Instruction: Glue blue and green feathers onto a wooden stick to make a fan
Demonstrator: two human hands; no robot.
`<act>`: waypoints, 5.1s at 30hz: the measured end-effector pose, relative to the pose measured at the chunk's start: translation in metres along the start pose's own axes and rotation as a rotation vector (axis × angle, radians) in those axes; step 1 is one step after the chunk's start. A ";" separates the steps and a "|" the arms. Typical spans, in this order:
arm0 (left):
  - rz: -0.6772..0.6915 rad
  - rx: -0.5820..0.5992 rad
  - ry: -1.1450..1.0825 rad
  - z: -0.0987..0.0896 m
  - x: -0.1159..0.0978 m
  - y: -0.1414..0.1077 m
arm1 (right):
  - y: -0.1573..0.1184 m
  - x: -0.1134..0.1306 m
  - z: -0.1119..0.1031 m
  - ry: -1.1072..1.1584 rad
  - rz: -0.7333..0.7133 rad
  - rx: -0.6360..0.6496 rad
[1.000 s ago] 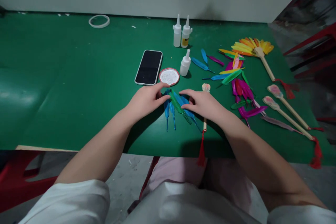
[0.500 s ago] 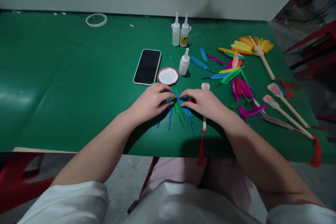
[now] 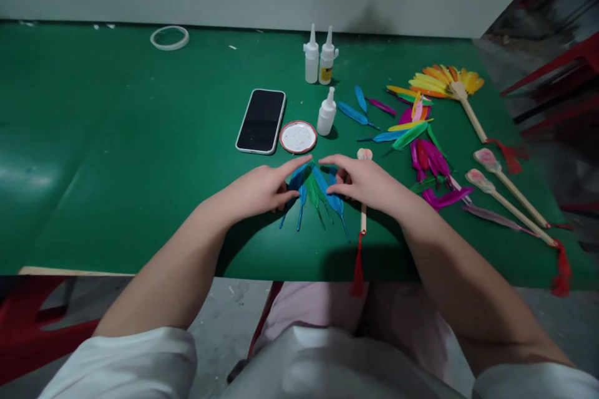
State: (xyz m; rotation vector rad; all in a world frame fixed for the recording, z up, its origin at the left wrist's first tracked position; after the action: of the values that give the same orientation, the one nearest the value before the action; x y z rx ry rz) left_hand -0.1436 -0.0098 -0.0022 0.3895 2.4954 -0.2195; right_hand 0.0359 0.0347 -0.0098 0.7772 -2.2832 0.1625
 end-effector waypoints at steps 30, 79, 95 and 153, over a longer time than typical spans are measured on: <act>0.459 -0.296 0.251 0.016 -0.015 0.006 | 0.005 -0.002 0.001 0.005 -0.026 -0.080; 0.150 -0.223 0.011 0.004 -0.004 0.007 | 0.008 -0.021 -0.028 0.555 0.452 -0.350; 0.085 0.128 0.106 0.000 -0.005 0.000 | 0.006 -0.013 -0.017 -0.114 0.121 -0.132; -0.174 -0.542 -1.009 0.011 -0.025 0.032 | -0.088 0.004 -0.007 -0.189 0.248 -0.102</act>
State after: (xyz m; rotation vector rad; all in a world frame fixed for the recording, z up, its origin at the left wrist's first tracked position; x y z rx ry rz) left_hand -0.1076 0.0119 0.0018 -0.1553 1.4915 0.1696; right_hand 0.0887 -0.0366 -0.0108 0.4717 -2.5415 0.0875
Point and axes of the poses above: each hand's wrist, its own y-axis towards the middle knuckle, its own z-axis out of the palm, x = y × z, the point moved 4 cm from there along y, towards the middle knuckle, and after that the axes turned 15 degrees about -x, right-handed, at the moved point
